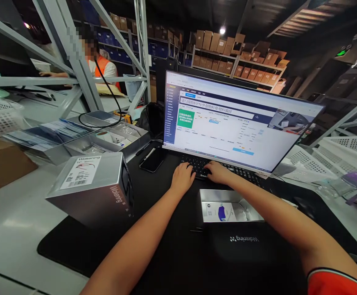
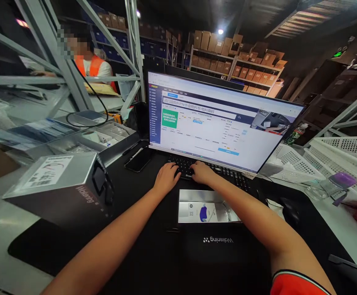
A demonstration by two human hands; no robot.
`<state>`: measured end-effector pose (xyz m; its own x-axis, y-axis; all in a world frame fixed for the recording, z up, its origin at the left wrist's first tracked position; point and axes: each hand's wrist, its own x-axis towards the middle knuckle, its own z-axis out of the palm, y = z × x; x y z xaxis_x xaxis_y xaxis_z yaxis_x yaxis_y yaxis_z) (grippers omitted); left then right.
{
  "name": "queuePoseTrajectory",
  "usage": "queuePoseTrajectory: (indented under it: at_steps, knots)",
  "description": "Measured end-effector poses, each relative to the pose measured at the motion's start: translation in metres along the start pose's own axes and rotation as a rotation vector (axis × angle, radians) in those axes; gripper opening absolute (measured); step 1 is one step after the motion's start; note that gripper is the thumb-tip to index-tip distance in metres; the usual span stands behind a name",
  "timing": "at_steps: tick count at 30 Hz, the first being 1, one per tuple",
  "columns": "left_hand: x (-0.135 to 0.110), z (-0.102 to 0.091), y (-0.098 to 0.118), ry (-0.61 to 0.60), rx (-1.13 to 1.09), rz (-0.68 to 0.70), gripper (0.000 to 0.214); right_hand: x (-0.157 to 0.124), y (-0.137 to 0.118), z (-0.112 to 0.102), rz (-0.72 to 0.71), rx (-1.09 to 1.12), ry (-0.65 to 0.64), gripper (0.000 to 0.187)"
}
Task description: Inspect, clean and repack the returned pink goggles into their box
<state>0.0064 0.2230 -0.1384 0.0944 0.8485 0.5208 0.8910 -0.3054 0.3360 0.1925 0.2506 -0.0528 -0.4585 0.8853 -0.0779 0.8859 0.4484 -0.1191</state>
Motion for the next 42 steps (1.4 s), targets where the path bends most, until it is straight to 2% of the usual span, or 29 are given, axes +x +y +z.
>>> queuePoseTrajectory:
  at_steps: [5, 8, 15, 19, 25, 32, 38, 42]
  knots:
    - [0.002, 0.000, -0.008, 0.101, -0.043, -0.158, 0.051, 0.005, 0.003, 0.012, 0.097, -0.048, 0.031, 0.045]
    - [0.002, -0.001, -0.011, 0.121, -0.069, -0.204, 0.056, 0.001, 0.008, 0.014, 0.105, -0.058, 0.027, 0.044]
    - [-0.001, -0.007, -0.009, 0.126, -0.070, -0.228, 0.041, 0.002, 0.009, 0.015, 0.108, -0.078, 0.053, 0.048]
    - [-0.004, -0.009, -0.005, 0.097, -0.048, -0.171, 0.033, 0.004, 0.012, 0.017, 0.114, -0.060, 0.042, 0.045]
    - [-0.004, -0.007, -0.003, 0.072, -0.012, -0.102, 0.018, 0.007, 0.020, 0.016, 0.152, 0.011, 0.047, 0.053]
    - [-0.004, -0.006, 0.001, 0.060, 0.019, -0.086, 0.024, 0.006, 0.026, 0.011, 0.204, 0.078, 0.054, 0.032]
    - [-0.004, -0.006, 0.001, 0.033, 0.040, -0.064, 0.017, 0.005, 0.020, 0.011, 0.215, 0.056, 0.048, 0.035]
    - [-0.004, -0.008, 0.000, 0.012, 0.058, -0.059, 0.014, 0.003, 0.022, 0.012, 0.313, 0.000, 0.024, 0.037]
